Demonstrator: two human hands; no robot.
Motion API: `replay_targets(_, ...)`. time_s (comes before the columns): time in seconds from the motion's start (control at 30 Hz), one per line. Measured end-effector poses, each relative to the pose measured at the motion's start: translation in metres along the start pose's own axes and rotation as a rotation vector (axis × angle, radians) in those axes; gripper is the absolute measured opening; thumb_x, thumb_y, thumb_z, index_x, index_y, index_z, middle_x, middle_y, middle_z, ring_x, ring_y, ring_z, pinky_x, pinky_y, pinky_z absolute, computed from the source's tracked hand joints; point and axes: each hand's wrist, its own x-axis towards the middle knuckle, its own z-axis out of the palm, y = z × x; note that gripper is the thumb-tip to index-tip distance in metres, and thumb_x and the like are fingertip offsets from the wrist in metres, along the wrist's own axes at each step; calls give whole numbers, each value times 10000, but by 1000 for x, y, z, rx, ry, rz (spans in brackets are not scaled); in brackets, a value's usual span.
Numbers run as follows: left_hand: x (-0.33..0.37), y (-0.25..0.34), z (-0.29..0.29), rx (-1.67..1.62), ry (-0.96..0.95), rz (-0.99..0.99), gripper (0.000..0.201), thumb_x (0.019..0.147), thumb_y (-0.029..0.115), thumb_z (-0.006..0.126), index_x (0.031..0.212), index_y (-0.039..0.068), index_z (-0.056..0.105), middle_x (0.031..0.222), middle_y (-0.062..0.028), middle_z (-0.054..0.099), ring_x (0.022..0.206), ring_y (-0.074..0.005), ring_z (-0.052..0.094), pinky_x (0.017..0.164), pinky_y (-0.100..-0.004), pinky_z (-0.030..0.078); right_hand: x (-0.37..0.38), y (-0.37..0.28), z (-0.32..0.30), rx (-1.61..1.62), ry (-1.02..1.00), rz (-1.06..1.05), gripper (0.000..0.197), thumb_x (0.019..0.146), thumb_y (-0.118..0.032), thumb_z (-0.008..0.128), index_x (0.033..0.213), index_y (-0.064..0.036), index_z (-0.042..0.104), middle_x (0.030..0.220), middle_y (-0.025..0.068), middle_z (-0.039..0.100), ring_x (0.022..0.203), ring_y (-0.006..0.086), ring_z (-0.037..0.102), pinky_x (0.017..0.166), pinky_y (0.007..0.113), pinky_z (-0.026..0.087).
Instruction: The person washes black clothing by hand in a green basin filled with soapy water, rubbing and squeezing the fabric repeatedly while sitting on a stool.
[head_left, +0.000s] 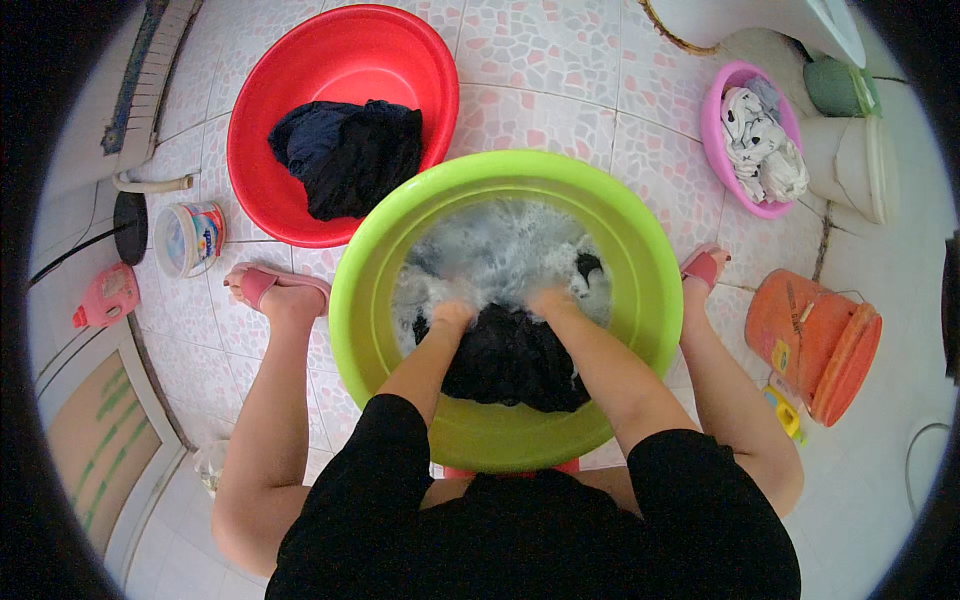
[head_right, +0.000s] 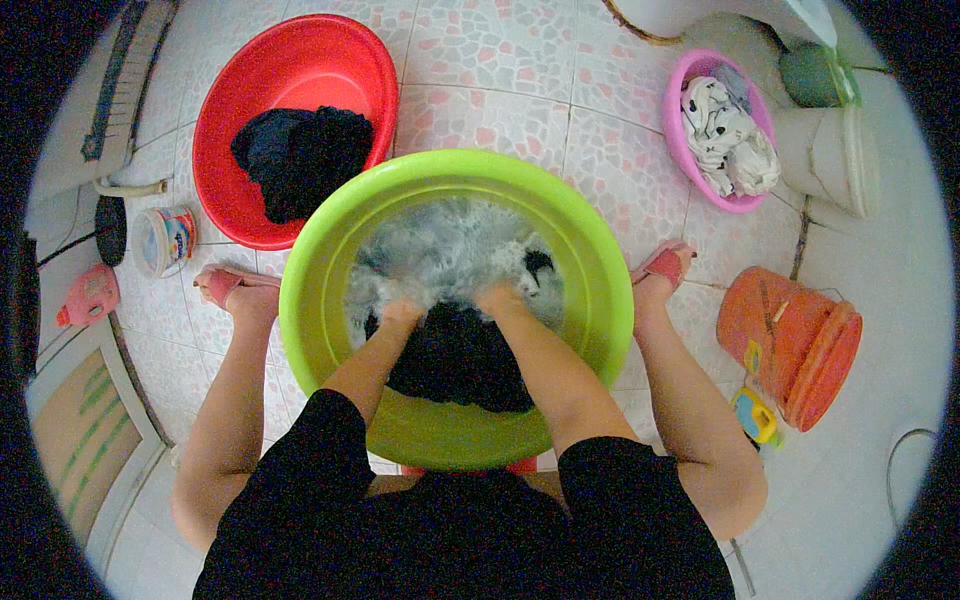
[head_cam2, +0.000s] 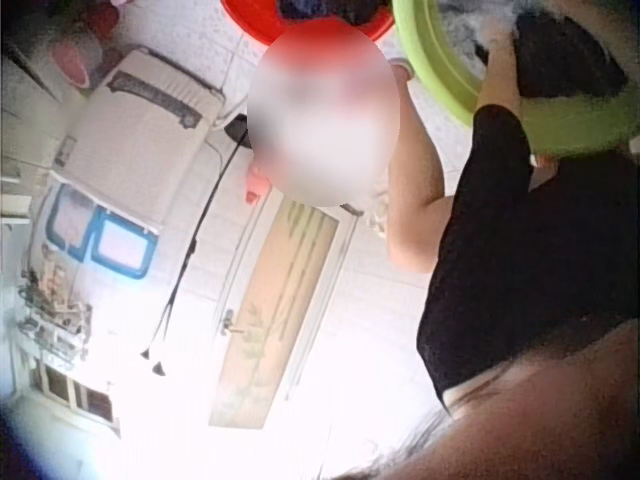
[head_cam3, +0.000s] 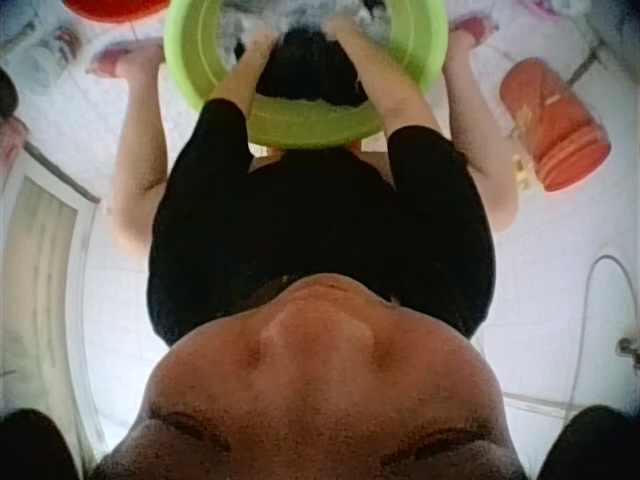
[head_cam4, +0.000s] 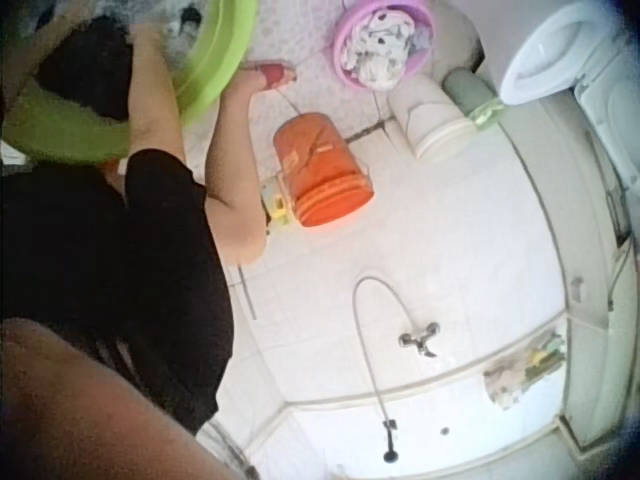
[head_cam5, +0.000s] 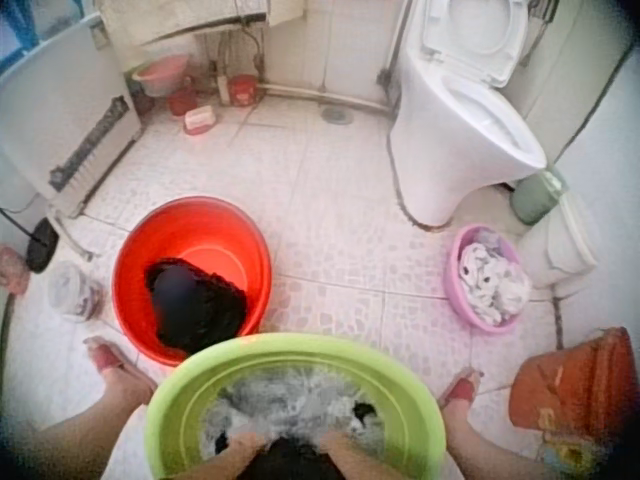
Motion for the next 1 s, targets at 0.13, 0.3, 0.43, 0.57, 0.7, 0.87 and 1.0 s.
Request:
replay_targets(0.13, 4, 3, -10, -143, -167, -121, 727, 789, 410, 534, 1378, 187, 171, 1318, -226, 330, 1190, -379, 347, 974, -464, 292, 30, 17, 27, 96, 151, 41, 655, 810, -478, 448, 1315, -75, 339, 1289, 152, 415, 1212, 355, 350, 1007, 415, 273)
replay_targets(0.3, -20, 20, -53, -335, -12, 74, 879, 750, 320, 626, 1393, 182, 42, 1327, -209, 343, 1208, -362, 349, 972, -482, 301, -3, -5, -10, -148, 572, -187, 642, 736, -305, 617, 1278, -57, 378, 1123, 183, 542, 1045, 348, 505, 876, 415, 408)
replay_targets(0.43, -39, 39, -73, -224, 279, 64, 995, 710, 179, 688, 1388, 256, -35, 1351, -177, 299, 1266, -326, 246, 948, -558, 290, -20, -19, -17, 500, 732, -152, 653, 661, -243, 703, 1213, -25, 430, 1046, 221, 564, 948, 322, 554, 817, 438, 430)
replay_targets(0.57, -37, 16, -55, -373, 202, -4, 1005, 642, 154, 731, 1382, 166, 50, 1316, -175, 334, 1227, -332, 303, 956, -584, 239, -84, -30, -20, 793, 468, -511, 504, 661, -189, 648, 1114, -8, 522, 1050, 189, 558, 863, 268, 564, 760, 403, 435)
replay_targets(0.7, -70, 19, -64, -813, 350, 240, 531, 642, 90, 693, 1113, 6, 461, 1053, -148, 563, 977, -274, 536, 866, -421, 381, -130, -20, -12, 1048, 414, -805, 310, 628, -50, 599, 928, 4, 540, 815, 63, 570, 737, 169, 538, 690, 295, 432)
replay_targets(0.87, -133, 38, -105, -1236, 409, 464, 377, 522, -70, 593, 890, 0, 560, 881, -63, 594, 784, -174, 558, 695, -295, 452, -172, 1, -11, 1402, 266, -1004, 428, 635, 1, 525, 1061, -27, 501, 976, 52, 522, 936, 170, 494, 843, 285, 381)
replay_targets(1.0, -169, 49, -125, -1603, 398, 623, 490, 426, -118, 501, 899, 1, 553, 825, -51, 565, 738, -171, 548, 618, -272, 455, -204, 5, -5, 1298, 28, -1027, 548, 661, -14, 610, 1184, -54, 450, 1156, 77, 463, 1112, 186, 424, 953, 298, 315)
